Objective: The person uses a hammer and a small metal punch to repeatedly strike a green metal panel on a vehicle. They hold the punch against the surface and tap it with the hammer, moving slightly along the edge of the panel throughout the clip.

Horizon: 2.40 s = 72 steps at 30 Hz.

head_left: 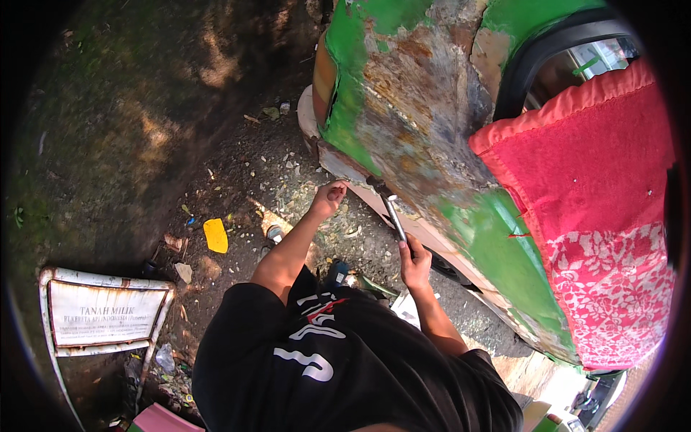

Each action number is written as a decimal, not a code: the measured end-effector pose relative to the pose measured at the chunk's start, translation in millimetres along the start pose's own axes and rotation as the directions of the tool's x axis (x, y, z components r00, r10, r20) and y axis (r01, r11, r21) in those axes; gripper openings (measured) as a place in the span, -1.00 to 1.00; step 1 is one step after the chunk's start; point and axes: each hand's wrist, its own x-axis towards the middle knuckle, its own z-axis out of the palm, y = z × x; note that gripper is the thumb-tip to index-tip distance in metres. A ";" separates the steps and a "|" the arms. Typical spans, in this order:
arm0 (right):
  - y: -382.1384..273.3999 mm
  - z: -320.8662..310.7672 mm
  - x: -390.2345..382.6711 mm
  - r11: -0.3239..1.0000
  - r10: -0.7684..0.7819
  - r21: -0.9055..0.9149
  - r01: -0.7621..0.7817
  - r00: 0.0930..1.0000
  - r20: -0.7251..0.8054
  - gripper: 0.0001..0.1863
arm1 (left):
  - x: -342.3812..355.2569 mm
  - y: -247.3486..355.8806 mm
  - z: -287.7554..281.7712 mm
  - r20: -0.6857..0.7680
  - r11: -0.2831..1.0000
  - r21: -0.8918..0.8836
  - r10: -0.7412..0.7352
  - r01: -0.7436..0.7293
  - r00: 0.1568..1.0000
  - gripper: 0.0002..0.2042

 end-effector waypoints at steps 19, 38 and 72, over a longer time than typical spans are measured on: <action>3.0 -18.3 4.1 0.992 0.127 0.010 -0.128 0.991 0.027 -0.75 | -15.8 3.1 17.9 0.137 0.993 0.119 -0.044 0.027 0.990 -0.90; -7.9 -8.4 41.6 0.997 0.009 -0.077 0.006 0.980 0.200 -0.64 | 13.4 -0.5 5.6 0.406 0.382 0.791 0.254 -0.477 0.878 -0.87; -14.5 4.6 67.6 0.989 0.101 -0.120 -0.088 0.988 0.114 -0.66 | 5.0 30.6 20.1 0.380 0.386 0.816 0.201 -0.430 0.903 -0.91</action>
